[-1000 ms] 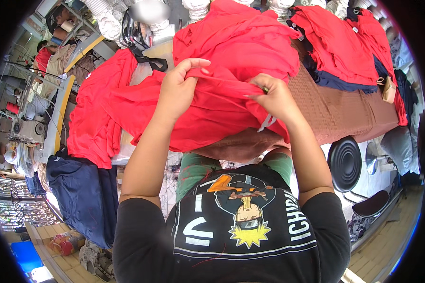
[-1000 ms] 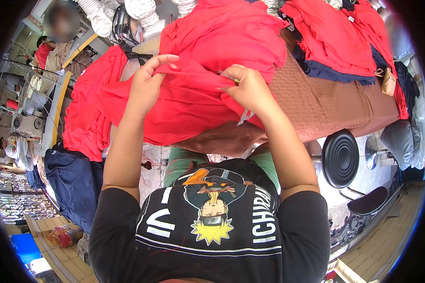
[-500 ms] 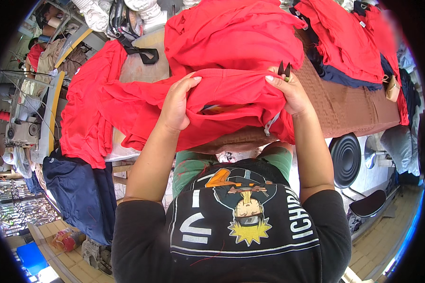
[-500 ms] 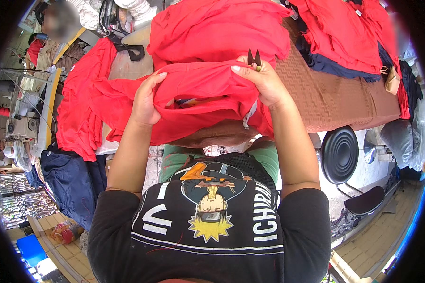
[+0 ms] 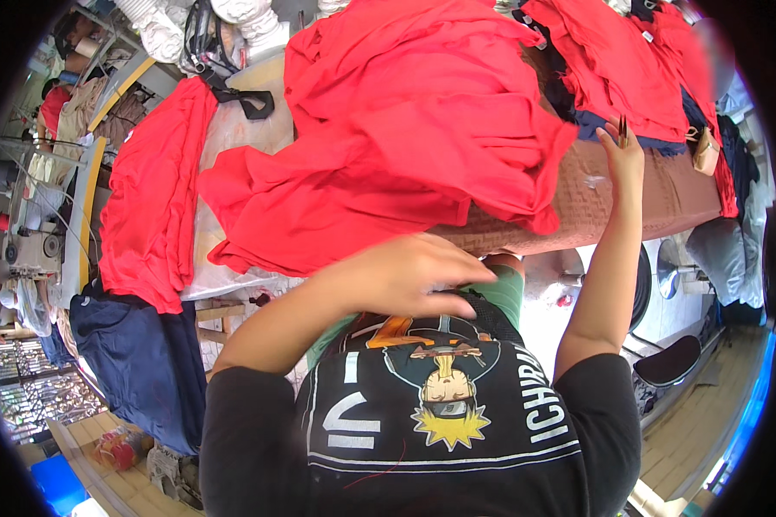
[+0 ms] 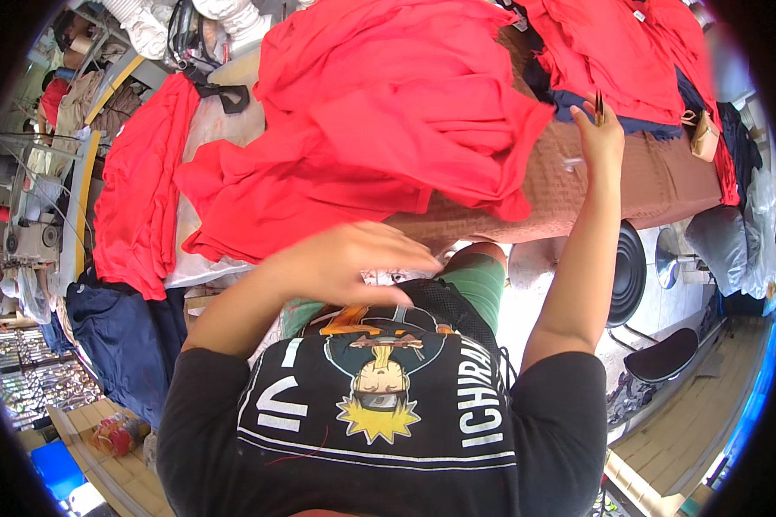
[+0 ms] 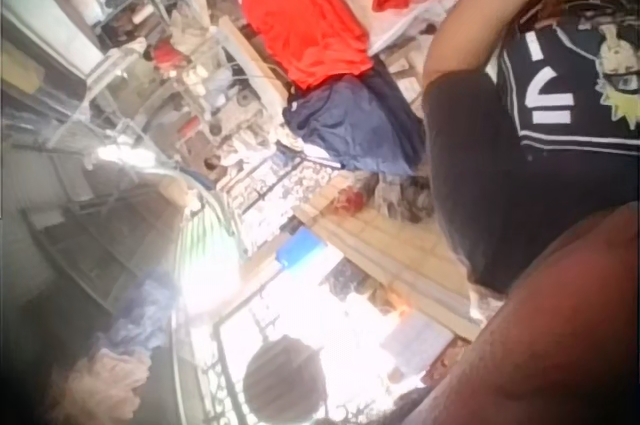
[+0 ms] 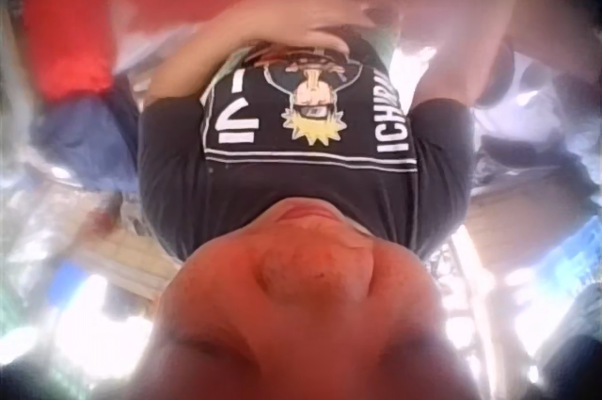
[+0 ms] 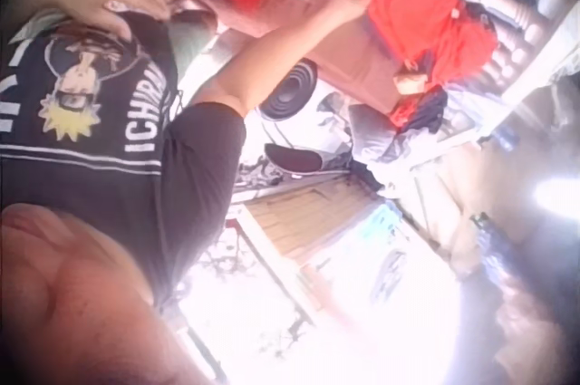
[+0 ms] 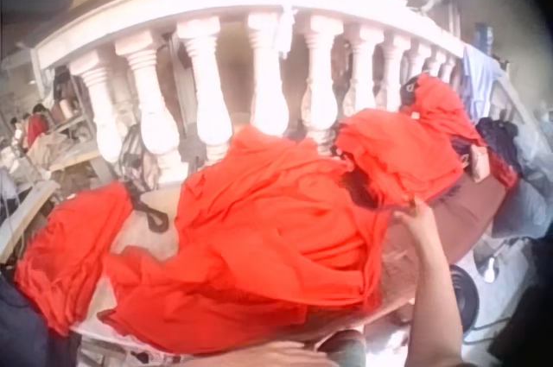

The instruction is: The person uses small shears to cut loose threads from the collars and neck tags of red shirts, handling each shirt individually and placing them in a pile on the table.

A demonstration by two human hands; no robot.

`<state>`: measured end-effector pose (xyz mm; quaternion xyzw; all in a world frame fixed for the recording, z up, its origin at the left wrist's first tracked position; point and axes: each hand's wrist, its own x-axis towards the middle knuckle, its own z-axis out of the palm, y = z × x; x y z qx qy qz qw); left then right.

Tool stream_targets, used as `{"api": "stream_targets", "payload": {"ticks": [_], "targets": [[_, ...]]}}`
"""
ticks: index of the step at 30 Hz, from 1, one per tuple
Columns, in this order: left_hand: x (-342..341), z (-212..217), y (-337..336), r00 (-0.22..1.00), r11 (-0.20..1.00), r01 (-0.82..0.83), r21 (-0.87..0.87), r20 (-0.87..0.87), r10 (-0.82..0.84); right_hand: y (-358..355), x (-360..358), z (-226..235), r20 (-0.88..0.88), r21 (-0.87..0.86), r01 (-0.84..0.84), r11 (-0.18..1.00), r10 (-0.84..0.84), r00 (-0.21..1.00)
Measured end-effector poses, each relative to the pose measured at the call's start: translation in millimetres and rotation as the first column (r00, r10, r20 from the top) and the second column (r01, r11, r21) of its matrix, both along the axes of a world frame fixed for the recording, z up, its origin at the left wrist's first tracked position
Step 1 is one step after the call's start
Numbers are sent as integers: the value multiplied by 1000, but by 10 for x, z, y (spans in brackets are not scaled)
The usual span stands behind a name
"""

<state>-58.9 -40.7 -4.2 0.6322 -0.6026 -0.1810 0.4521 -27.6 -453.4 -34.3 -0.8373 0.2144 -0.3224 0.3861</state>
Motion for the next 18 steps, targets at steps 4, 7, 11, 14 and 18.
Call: {"api": "stream_targets", "payload": {"ticks": [4, 7, 11, 14, 18], "targets": [[540, 193, 302, 911, 912, -407, 43, 90, 402, 365, -162, 121, -25, 236, -335, 912, 350, 936], [1082, 117, 298, 771, 781, -624, 26, 186, 609, 1185, 86, 125, -118, 320, -476, 819, 533, 838], [1464, -261, 201, 601, 686, -724, -77, 417, 682, 2087, 324, -20, -155, 372, -552, 746, 637, 755], [1499, -409, 173, 551, 653, -756, -48, 493, 674, 2188, 314, 86, -115, 550, -435, 713, 581, 806], [775, -66, 193, 598, 694, -714, -96, 432, 675, 1818, -334, 412, -89, 420, -505, 755, 587, 804]]}}
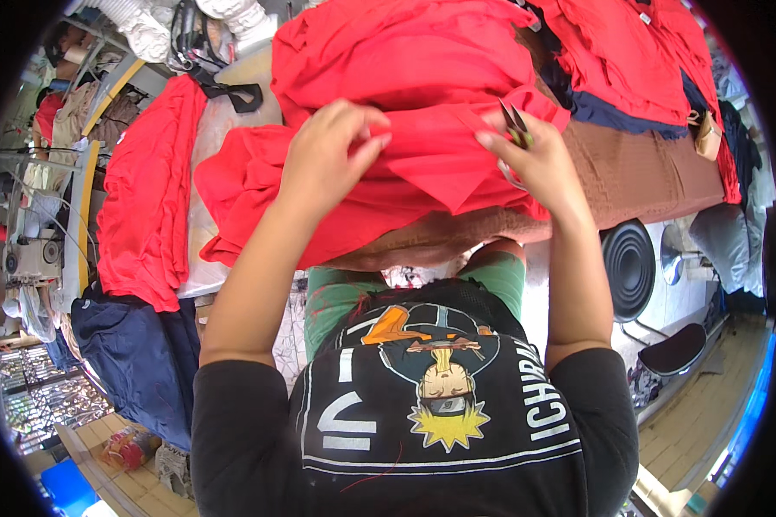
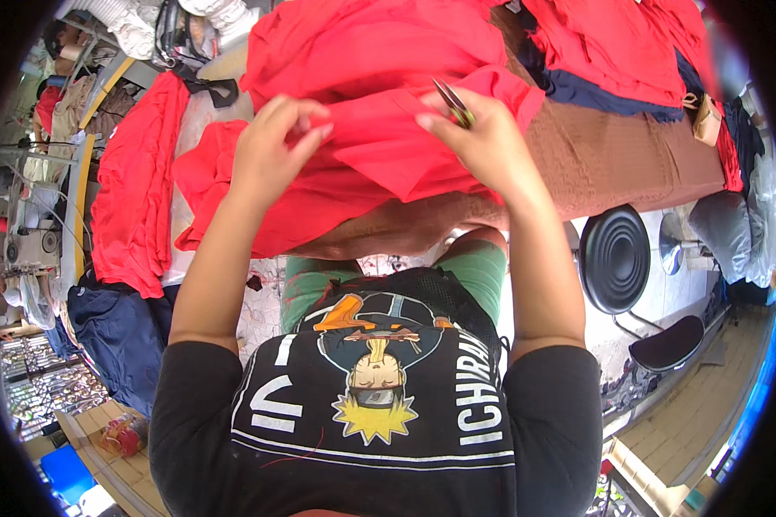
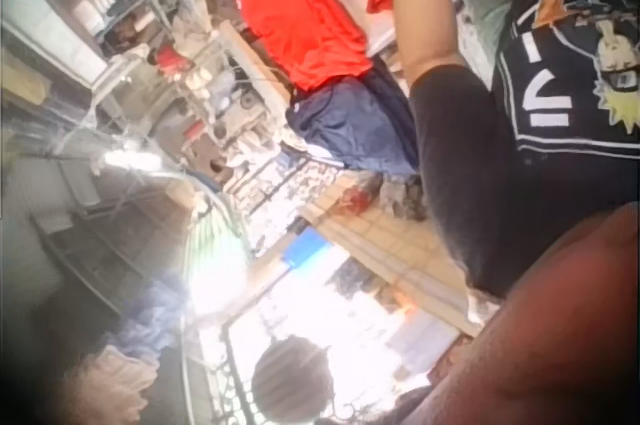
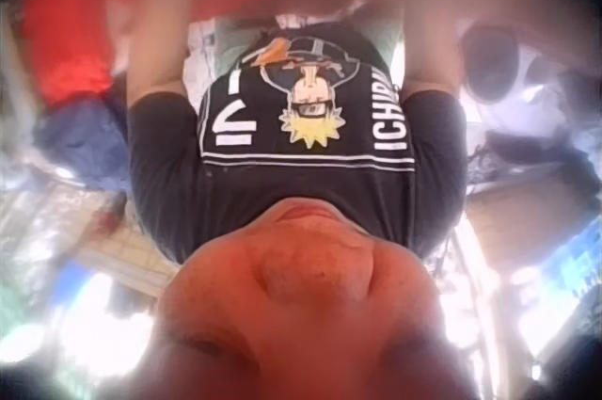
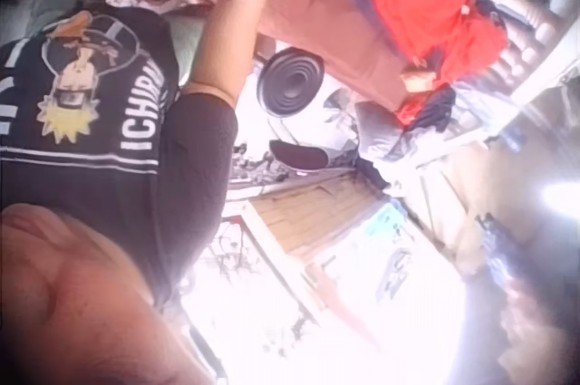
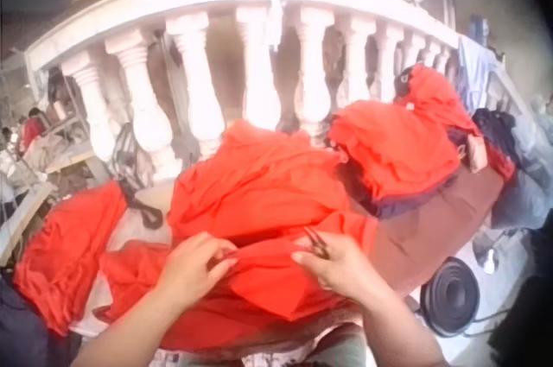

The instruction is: The person uses small shears to cut loose threads from the collars and neck tags of red shirts, handling each shirt individually and placing them in a pile on the table.

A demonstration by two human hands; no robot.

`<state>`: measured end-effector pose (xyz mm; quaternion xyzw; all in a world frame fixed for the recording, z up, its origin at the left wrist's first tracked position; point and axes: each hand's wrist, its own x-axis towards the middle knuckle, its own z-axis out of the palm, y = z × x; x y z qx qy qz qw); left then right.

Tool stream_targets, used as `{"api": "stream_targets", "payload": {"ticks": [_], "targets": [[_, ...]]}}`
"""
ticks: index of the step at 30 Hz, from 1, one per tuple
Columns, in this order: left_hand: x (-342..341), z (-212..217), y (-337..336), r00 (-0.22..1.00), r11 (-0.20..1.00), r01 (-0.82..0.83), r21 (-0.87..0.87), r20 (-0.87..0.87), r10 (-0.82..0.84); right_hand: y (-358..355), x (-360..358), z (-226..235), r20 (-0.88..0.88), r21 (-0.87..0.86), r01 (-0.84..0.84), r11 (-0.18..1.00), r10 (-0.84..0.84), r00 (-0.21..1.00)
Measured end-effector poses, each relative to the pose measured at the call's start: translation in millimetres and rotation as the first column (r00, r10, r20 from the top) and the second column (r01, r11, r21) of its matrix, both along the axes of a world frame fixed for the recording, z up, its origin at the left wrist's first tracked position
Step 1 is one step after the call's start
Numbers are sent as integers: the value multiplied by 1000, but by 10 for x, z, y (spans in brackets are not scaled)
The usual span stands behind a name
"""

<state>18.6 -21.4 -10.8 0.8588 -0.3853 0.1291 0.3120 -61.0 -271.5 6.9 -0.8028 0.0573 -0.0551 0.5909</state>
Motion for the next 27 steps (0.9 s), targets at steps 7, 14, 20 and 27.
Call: {"api": "stream_targets", "payload": {"ticks": [7, 14, 20, 27], "targets": [[-599, -618, 39, 985, 991, 5, -131, -170, -28, -146, -474, -712, -311, 113, -94, 989, 125, 942], [-648, -524, -278, 993, 981, -53, -185, -112, 32, 39, -458, -796, -140, 162, 1, 987, 22, 990], [-676, -470, -331, 871, 935, -129, -330, -489, -53, 54, -518, -781, -113, 93, -24, 995, 34, 993], [-789, 202, 113, 653, 825, 462, 324, -755, -69, -25, -599, -802, -173, 50, -124, 991, 131, 976]]}}
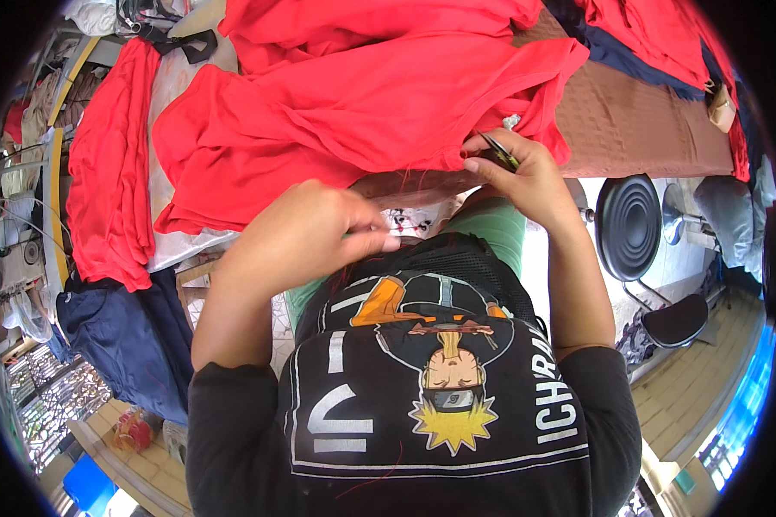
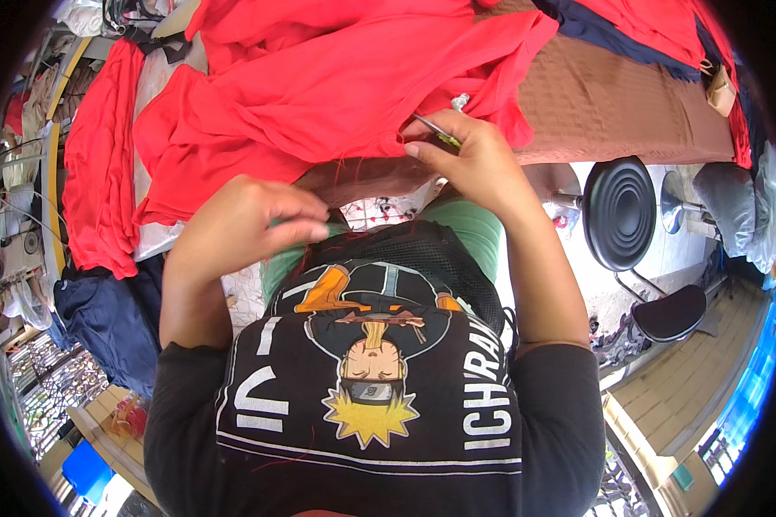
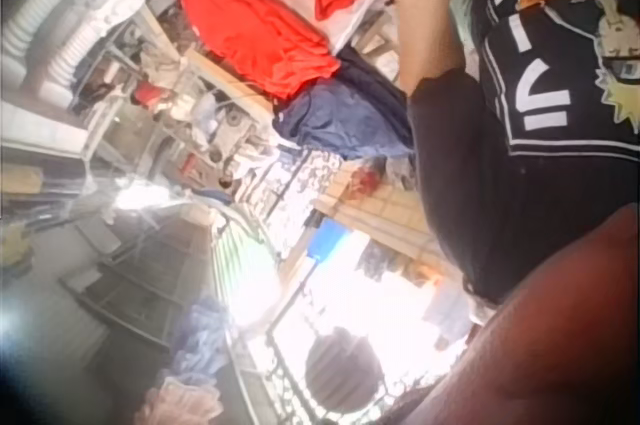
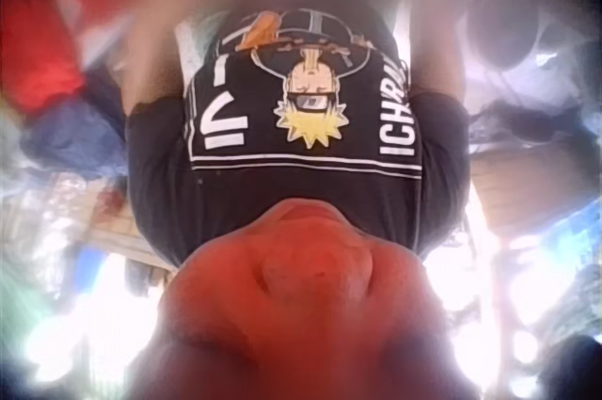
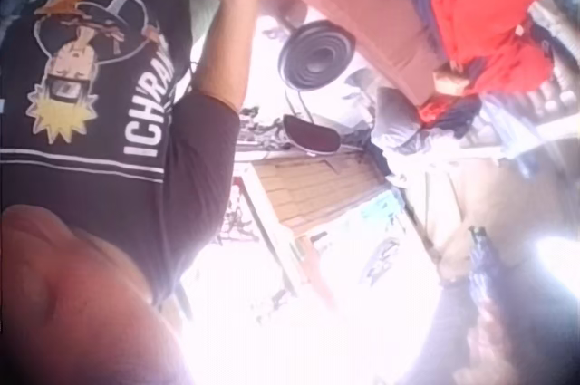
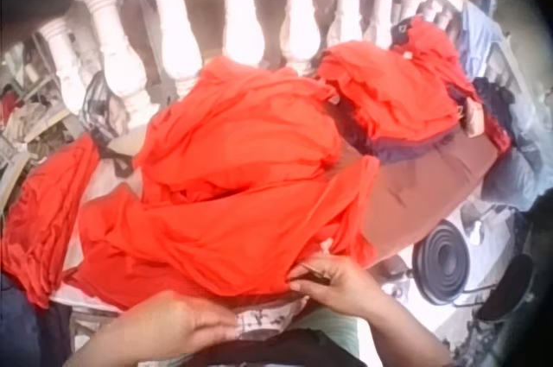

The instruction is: The person uses small shears to cut loose threads from the collars and neck tags of red shirts, handling each shirt individually and placing them in a pile on the table.

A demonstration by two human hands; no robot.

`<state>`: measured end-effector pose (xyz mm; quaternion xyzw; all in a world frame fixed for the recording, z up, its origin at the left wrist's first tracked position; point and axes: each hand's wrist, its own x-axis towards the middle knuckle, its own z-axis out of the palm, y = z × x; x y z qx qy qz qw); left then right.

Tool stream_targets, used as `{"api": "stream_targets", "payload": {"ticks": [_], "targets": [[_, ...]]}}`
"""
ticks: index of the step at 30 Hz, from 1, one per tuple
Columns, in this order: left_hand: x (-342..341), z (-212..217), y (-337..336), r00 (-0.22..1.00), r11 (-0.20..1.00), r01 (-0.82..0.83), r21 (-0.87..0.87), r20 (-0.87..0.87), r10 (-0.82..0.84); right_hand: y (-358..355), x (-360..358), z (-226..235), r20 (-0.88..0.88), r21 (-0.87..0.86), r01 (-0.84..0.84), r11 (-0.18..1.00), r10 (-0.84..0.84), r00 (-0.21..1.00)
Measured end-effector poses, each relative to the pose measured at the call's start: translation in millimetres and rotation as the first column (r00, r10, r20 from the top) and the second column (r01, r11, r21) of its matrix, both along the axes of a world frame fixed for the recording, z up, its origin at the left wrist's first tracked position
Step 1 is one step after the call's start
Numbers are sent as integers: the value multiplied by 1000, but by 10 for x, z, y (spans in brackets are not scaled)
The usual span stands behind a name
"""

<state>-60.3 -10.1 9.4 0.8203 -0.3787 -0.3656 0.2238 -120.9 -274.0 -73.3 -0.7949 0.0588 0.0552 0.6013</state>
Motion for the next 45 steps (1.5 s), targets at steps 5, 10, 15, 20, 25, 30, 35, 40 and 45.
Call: {"api": "stream_targets", "payload": {"ticks": [5, 10, 15, 20, 25, 30, 35, 40, 45], "targets": [[128, 43, -4, 933, 904, -202, -378, 207, 295, -56, 60, 118, 54, -26, 19, 999, -17, 998], [331, -538, -352, 567, 862, -131, -490, 676, 470, 103, 80, 92, -57, -77, 13, 997, -17, 998], [255, -419, -245, 775, 639, -464, -613, 68, 628, 38, 49, 34, -14, -100, -8, 995, 7, 1000], [94, -68, 393, 960, 822, -275, -498, -103, 259, -174, 66, 114, 57, 4, 106, 994, -106, 993], [-178, -181, 959, 964, 844, -104, 526, 263, -45, -204, 105, 259, 30, 37, 147, 988, -148, 989], [11, 40, 503, 892, 985, -174, -13, 421, 163, -68, 93, 206, -123, 58, 42, 997, -35, 992], [103, -357, -397, 868, 843, -57, -534, 391, 306, 55, 69, 63, -169, 152, 48, 987, -21, 985], [90, -695, -716, 895, 794, -136, -593, 269, 355, 41, 7, 15, -3, 152, 8, 988, -8, 1000], [94, -696, -733, 886, 835, -72, -546, 349, 305, 13, -36, 115, 50, -23, -25, 999, 26, 998]]}}
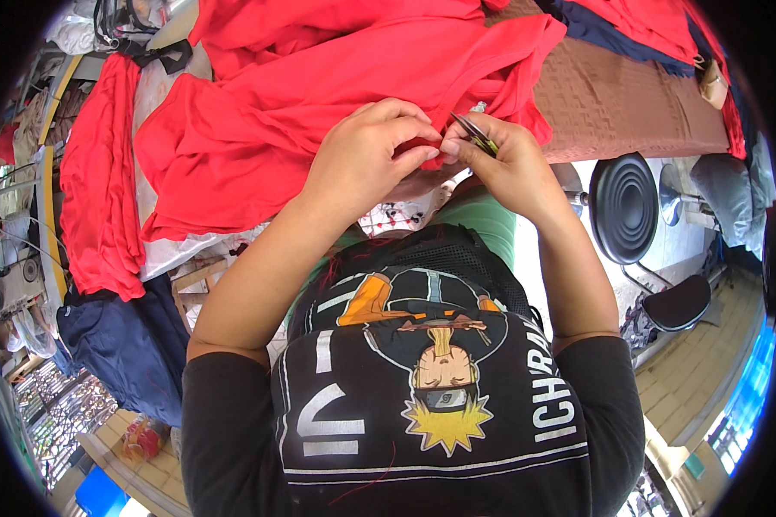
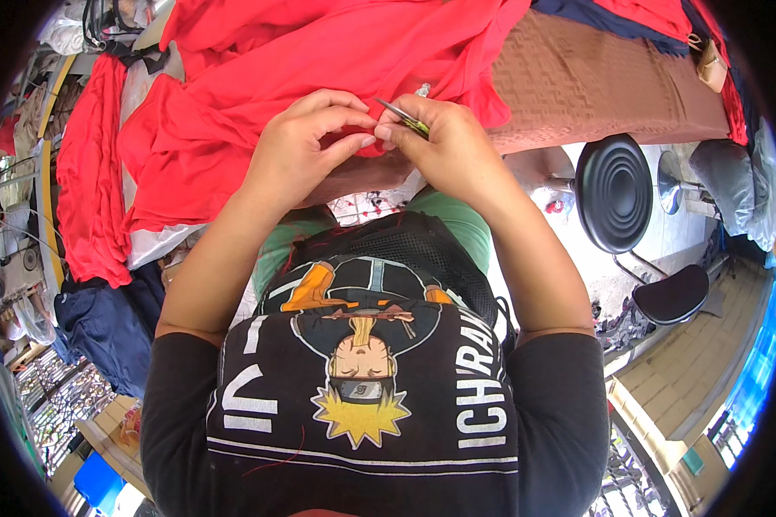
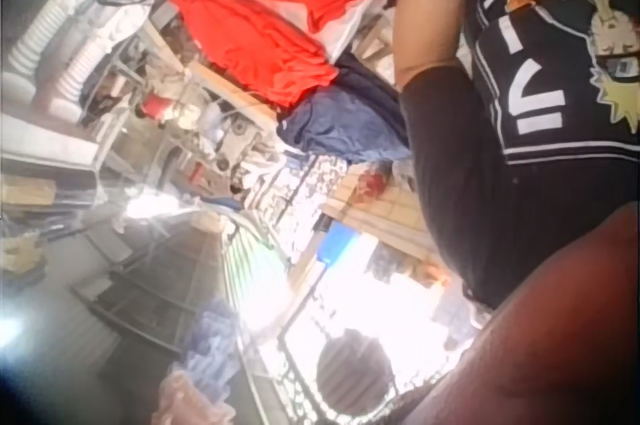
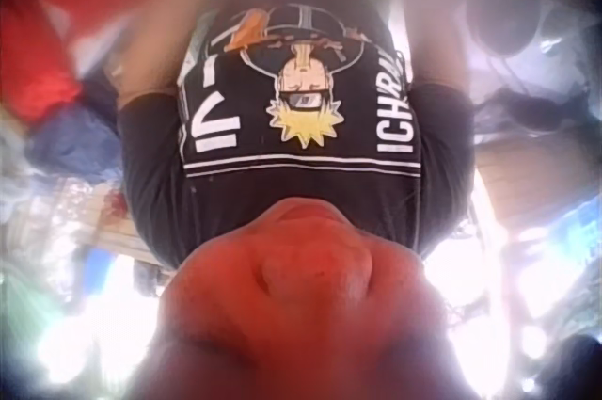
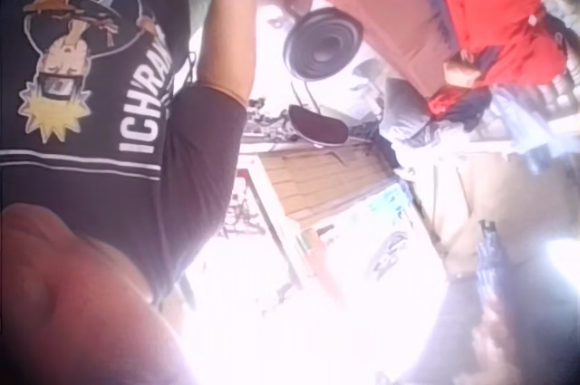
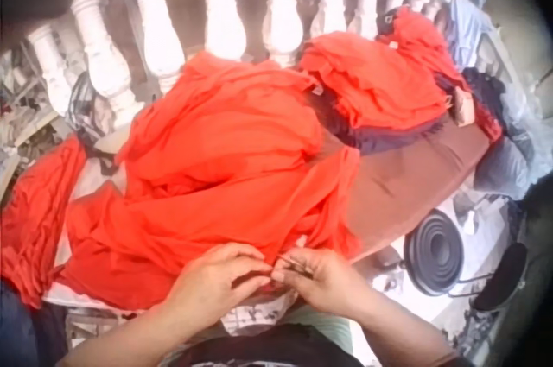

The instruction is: The person uses small shears to cut loose threads from the collars and neck tags of red shirts, handling each shirt individually and placing them in a pile on the table.

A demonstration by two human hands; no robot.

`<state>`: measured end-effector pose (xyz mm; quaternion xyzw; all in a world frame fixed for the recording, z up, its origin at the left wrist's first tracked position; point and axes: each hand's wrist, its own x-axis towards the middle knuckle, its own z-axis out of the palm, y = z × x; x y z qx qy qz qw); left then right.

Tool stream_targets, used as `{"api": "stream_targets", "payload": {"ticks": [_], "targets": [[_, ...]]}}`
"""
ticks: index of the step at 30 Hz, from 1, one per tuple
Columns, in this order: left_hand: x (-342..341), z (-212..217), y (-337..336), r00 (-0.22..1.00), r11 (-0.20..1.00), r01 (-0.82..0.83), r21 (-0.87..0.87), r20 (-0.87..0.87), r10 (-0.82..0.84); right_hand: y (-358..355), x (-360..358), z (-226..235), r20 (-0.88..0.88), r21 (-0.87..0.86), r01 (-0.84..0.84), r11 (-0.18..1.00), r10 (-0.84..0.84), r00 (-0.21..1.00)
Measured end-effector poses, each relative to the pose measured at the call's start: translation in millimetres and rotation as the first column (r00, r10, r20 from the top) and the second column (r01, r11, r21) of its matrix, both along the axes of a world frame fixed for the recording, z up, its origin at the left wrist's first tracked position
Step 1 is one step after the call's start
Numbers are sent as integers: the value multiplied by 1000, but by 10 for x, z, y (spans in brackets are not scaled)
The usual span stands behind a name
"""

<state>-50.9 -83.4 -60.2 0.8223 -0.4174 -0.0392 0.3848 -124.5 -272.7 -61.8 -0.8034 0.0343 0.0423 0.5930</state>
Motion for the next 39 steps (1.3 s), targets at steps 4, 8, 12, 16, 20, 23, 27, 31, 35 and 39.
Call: {"api": "stream_targets", "payload": {"ticks": [4, 8, 12, 16, 20, 23, 27, 31, 35, 39], "targets": [[36, -27, -37, 994, 1000, 6, 19, 106, -8, 4, 64, 69, 19, -9, -53, 999, 53, 998], [40, 80, -38, 980, 994, -96, 61, -167, 105, -54, 143, 94, 119, -73, 4, 997, 5, 993], [38, 110, -17, 935, 990, -143, 17, -325, 141, -45, 149, -25, 150, -47, -72, 996, 78, 986], [27, 208, -16, 890, 989, -140, 52, -431, 149, -49, 184, -43, -28, 29, -66, 997, 67, 997], [89, 228, 31, 790, 992, -126, 10, -604, 106, -82, 157, 155, 126, -253, -58, 966, 92, 988], [138, 220, 63, 754, 993, -107, -40, -655, 55, -137, 128, 327, 192, -304, -83, 949, 146, 970], [149, 234, 72, 747, 995, -91, -52, -664, 33, -180, 85, 295, 245, -315, -138, 939, 221, 944], [145, 254, 77, 755, 995, -90, -54, -655, 33, -167, 84, 287, 228, -330, -167, 929, 250, 941], [138, 241, 83, 746, 993, -93, -67, -665, 25, -181, 96, 333, 173, -356, -181, 917, 255, 951], [133, 256, 80, 744, 994, -85, -73, -668, 15, -170, 116, 332, 241, -424, -152, 893, 274, 931]]}}
